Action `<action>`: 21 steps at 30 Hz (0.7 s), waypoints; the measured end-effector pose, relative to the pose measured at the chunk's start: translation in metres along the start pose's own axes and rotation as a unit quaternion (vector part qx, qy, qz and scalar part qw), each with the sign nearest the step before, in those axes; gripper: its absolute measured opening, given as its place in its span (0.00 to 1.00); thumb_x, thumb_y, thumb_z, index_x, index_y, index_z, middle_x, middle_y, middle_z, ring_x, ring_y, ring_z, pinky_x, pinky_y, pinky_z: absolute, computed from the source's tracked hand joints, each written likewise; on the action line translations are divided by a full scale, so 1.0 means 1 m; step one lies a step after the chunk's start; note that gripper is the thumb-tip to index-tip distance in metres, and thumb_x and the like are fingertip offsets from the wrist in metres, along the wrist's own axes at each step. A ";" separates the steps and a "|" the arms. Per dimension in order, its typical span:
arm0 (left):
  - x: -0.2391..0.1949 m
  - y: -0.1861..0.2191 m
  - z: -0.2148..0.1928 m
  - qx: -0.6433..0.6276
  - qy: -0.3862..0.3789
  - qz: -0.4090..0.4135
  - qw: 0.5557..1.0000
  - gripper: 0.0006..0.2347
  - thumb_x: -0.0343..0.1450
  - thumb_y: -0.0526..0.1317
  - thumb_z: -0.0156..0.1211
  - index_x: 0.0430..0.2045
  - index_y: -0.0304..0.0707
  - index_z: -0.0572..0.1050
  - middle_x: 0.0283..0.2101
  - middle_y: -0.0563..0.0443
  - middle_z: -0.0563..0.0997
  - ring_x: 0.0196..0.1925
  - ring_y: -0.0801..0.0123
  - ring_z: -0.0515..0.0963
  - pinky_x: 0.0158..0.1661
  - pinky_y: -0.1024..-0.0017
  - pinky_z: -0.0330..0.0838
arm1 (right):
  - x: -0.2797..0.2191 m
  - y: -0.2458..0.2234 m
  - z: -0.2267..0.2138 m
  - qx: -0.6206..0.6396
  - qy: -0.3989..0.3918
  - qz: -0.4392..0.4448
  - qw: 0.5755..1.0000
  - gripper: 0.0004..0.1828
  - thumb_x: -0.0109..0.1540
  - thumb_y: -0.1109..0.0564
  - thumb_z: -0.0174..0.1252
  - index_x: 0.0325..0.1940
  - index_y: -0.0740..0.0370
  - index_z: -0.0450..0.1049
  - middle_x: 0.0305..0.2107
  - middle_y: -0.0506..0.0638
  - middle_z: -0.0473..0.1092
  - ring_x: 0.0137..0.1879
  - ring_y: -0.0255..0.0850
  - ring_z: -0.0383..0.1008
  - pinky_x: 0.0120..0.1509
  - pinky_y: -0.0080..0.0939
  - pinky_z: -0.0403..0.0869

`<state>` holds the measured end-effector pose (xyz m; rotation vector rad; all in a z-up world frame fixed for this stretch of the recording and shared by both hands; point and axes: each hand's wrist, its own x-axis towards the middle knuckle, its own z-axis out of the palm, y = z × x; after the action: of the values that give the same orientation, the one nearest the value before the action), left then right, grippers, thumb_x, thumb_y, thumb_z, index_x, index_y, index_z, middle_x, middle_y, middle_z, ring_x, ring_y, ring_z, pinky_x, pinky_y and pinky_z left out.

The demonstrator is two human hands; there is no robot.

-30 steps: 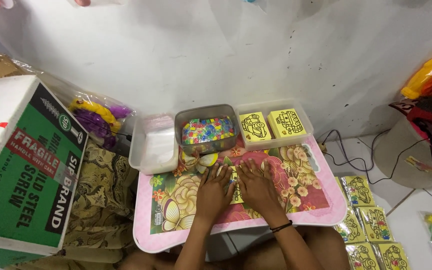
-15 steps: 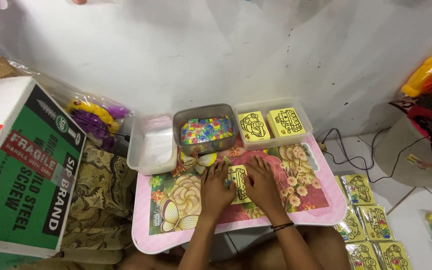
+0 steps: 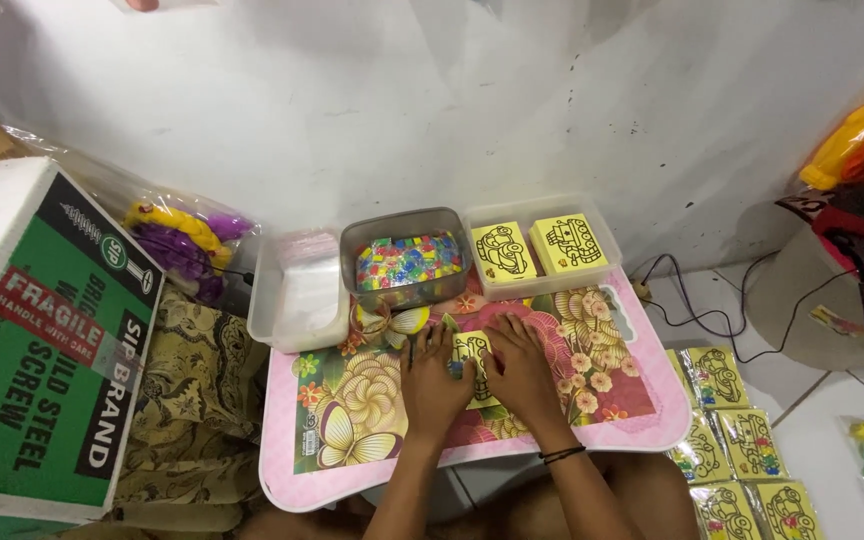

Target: The person sits on the floor and packs small yellow rubber stamps into clear plastic bags. They pick up a stamp, place it inside a bag, and then seal the bag before placing it on a nearby pile.

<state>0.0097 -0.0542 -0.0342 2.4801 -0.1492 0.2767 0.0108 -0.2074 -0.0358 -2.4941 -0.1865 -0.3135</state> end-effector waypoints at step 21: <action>-0.004 0.008 -0.008 0.002 0.048 0.017 0.999 0.25 0.66 0.50 0.63 0.55 0.35 0.78 0.61 0.45 0.79 0.69 0.55 0.70 0.71 0.52 0.51 | -0.003 0.002 -0.021 0.088 -0.100 -0.055 0.990 0.48 0.48 0.60 0.64 0.73 0.35 0.66 0.73 0.60 0.56 0.78 0.62 0.49 0.79 0.67 0.39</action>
<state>0.0036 -0.0554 -0.0244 2.4644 -0.1512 0.4092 0.0048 -0.2216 -0.0210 -2.3412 -0.4166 -0.0867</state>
